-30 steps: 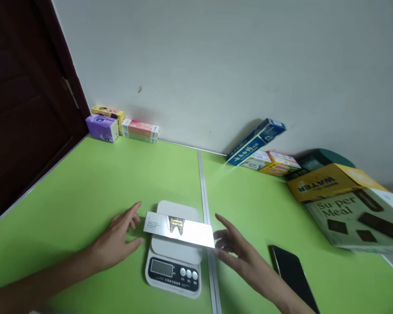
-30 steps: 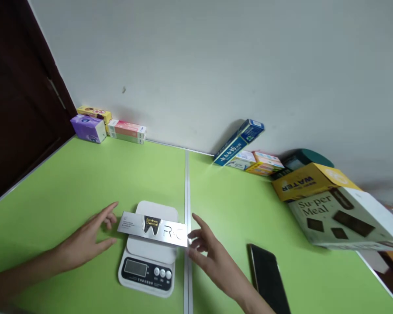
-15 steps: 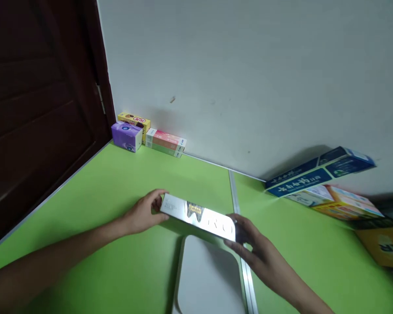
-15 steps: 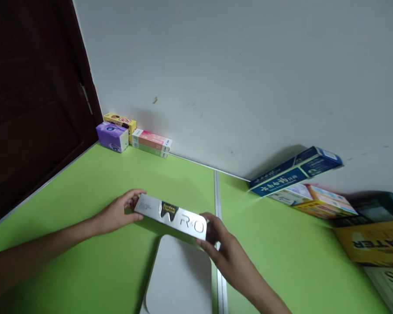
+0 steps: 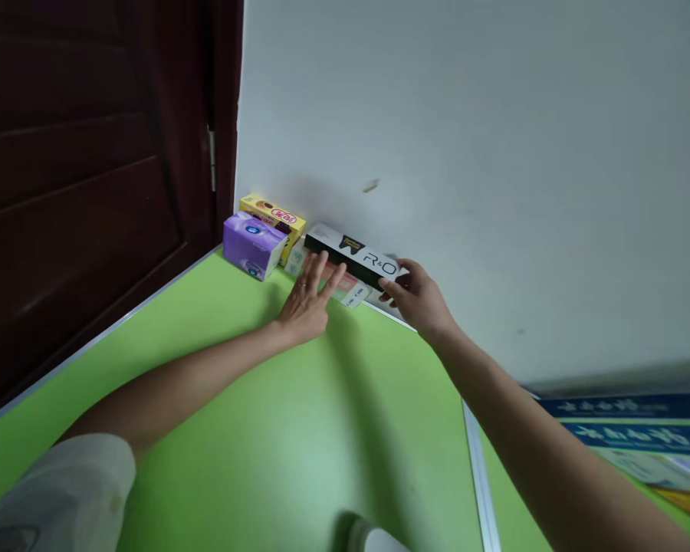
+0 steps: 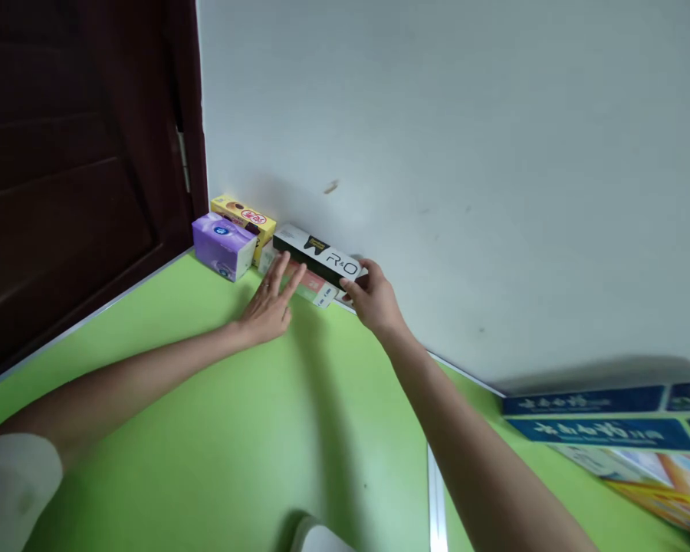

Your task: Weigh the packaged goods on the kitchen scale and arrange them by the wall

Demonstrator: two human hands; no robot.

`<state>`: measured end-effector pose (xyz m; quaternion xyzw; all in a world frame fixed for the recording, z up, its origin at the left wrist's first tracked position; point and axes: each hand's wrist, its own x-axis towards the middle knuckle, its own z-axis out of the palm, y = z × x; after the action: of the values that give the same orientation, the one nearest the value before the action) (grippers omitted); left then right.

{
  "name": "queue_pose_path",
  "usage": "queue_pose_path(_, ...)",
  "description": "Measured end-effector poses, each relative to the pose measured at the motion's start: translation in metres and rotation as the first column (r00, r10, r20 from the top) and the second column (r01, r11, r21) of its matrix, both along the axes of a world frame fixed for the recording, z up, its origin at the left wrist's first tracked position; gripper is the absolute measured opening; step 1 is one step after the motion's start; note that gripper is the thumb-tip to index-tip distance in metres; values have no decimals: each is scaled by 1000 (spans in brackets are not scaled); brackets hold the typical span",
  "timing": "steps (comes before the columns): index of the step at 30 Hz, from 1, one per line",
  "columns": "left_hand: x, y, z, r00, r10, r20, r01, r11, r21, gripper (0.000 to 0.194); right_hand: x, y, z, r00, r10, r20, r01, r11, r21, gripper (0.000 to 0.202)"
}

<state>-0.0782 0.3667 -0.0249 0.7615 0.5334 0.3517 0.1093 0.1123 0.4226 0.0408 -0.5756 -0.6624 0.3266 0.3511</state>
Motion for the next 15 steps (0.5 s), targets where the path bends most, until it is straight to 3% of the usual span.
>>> queue_pose_path(6,0,40,-4,996,46,-74,-47,999,-15,86,-11,23,-25,996,-85,27,84,996,32,50)
queue_pose_path(11,0,45,-10,996,77,-52,-76,997,13,85,-15,27,-38,993,-117,-4,116,985,129,43)
queue_pose_path(15,0,43,-1,993,93,-79,-95,995,-21,87,-19,25,-33,991,-123,47,119,990,71,41)
